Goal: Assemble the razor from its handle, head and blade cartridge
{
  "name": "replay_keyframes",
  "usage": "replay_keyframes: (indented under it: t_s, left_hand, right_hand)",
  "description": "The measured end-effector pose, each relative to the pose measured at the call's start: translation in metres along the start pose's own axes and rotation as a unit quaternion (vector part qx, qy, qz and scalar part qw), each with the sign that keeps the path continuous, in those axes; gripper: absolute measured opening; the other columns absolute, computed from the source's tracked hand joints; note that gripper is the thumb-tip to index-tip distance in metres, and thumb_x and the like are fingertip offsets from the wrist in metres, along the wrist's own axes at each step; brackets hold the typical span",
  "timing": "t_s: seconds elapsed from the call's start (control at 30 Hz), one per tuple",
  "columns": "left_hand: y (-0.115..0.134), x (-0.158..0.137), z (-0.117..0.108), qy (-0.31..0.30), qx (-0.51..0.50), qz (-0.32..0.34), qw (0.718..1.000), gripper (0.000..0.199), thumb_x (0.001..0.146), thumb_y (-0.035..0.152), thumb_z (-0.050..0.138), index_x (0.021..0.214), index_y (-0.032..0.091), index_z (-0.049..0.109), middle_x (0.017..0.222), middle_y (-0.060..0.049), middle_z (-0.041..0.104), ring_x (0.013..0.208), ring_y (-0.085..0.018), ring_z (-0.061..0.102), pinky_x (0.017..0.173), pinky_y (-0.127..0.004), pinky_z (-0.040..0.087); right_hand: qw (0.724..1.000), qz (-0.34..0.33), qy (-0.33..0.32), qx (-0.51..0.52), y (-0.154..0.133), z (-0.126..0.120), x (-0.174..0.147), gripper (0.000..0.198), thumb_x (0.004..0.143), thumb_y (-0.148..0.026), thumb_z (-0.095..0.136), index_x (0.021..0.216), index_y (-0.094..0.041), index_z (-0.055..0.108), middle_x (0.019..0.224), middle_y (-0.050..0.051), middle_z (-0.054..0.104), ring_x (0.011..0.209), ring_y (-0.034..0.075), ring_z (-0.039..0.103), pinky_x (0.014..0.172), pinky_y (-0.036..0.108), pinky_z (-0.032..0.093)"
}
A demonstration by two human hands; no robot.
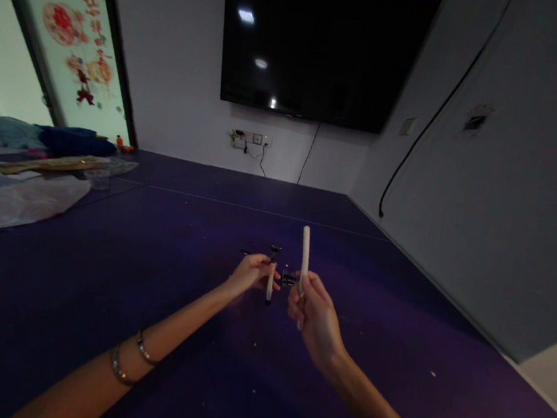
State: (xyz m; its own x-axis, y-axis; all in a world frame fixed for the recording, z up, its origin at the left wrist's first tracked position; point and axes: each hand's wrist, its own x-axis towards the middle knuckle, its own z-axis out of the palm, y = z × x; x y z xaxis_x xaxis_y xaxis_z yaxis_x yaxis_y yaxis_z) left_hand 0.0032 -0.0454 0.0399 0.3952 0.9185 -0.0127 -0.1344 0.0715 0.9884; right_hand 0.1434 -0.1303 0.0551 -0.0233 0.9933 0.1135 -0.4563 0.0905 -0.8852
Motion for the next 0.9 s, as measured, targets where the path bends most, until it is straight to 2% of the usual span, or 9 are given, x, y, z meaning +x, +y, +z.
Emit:
replay_keyframes:
  t_s: [0.1, 0.23, 0.4, 0.47, 0.53, 0.73, 0.9]
  left_hand:
    - [0.004, -0.001, -0.002, -0.016, -0.044, -0.078, 0.996, 0.012, 0.076, 0.021, 0.057, 0.082, 0.012, 0.051, 0.075, -0.011, 0.068, 0.062, -0.021, 0.066, 0.058, -0.032, 0.051]
    - [0.009, -0.001, -0.003, -0.037, -0.085, -0.151, 0.984, 0.009, 0.080, 0.015, 0.051, 0.080, 0.007, 0.056, 0.074, -0.014, 0.069, 0.065, -0.020, 0.067, 0.060, -0.029, 0.051]
    - [0.007, 0.000, -0.006, -0.075, -0.128, -0.185, 0.971, 0.018, 0.084, 0.015, 0.048, 0.078, 0.003, 0.060, 0.075, -0.017, 0.069, 0.065, -0.019, 0.067, 0.062, -0.026, 0.050]
    - [0.005, 0.002, -0.007, -0.076, -0.144, -0.182, 0.970, 0.016, 0.083, 0.014, 0.049, 0.078, 0.004, 0.060, 0.077, -0.017, 0.069, 0.066, -0.019, 0.067, 0.063, -0.026, 0.050]
    - [0.003, 0.002, -0.007, -0.075, -0.148, -0.177, 0.970, 0.015, 0.082, 0.013, 0.050, 0.078, 0.003, 0.060, 0.077, -0.017, 0.069, 0.066, -0.019, 0.067, 0.064, -0.027, 0.050]
    - [-0.002, 0.003, -0.006, -0.065, -0.141, -0.188, 0.970, 0.015, 0.082, 0.013, 0.050, 0.078, 0.003, 0.060, 0.072, -0.016, 0.068, 0.065, -0.020, 0.067, 0.068, -0.030, 0.050]
    - [-0.005, 0.003, -0.006, -0.056, -0.124, -0.198, 0.971, 0.013, 0.080, 0.013, 0.052, 0.076, 0.004, 0.059, 0.071, -0.016, 0.067, 0.066, -0.022, 0.067, 0.068, -0.032, 0.050]
  right_hand:
    - [0.985, -0.093, -0.001, -0.142, -0.023, -0.017, 0.030, 0.019, 0.076, -0.038, 0.057, 0.084, -0.021, 0.056, 0.066, -0.003, 0.053, 0.053, 0.008, 0.045, 0.045, 0.020, 0.030]
    - [0.928, -0.168, 0.012, -0.331, -0.037, -0.050, 0.064, 0.023, 0.074, -0.038, 0.057, 0.083, -0.018, 0.063, 0.067, 0.001, 0.058, 0.062, 0.013, 0.052, 0.057, 0.024, 0.039]
    - [0.841, -0.150, -0.001, -0.520, -0.029, -0.081, 0.082, 0.031, 0.076, -0.039, 0.052, 0.092, -0.018, 0.069, 0.076, 0.005, 0.068, 0.070, 0.019, 0.059, 0.064, 0.028, 0.042]
    - [0.804, -0.143, -0.013, -0.577, -0.023, -0.086, 0.083, 0.032, 0.077, -0.040, 0.051, 0.093, -0.021, 0.070, 0.079, 0.005, 0.070, 0.072, 0.021, 0.061, 0.066, 0.029, 0.042]
    - [0.779, -0.136, -0.025, -0.612, -0.019, -0.087, 0.083, 0.032, 0.078, -0.042, 0.049, 0.091, -0.023, 0.071, 0.078, 0.005, 0.071, 0.073, 0.022, 0.062, 0.066, 0.030, 0.042]
    - [0.745, -0.135, -0.050, -0.651, -0.017, -0.081, 0.079, 0.034, 0.080, -0.044, 0.044, 0.088, -0.026, 0.072, 0.078, 0.003, 0.072, 0.074, 0.021, 0.063, 0.068, 0.030, 0.042]
    - [0.740, -0.128, -0.036, -0.659, -0.016, -0.083, 0.080, 0.034, 0.080, -0.043, 0.043, 0.089, -0.026, 0.072, 0.074, 0.002, 0.071, 0.070, 0.020, 0.062, 0.068, 0.030, 0.041]
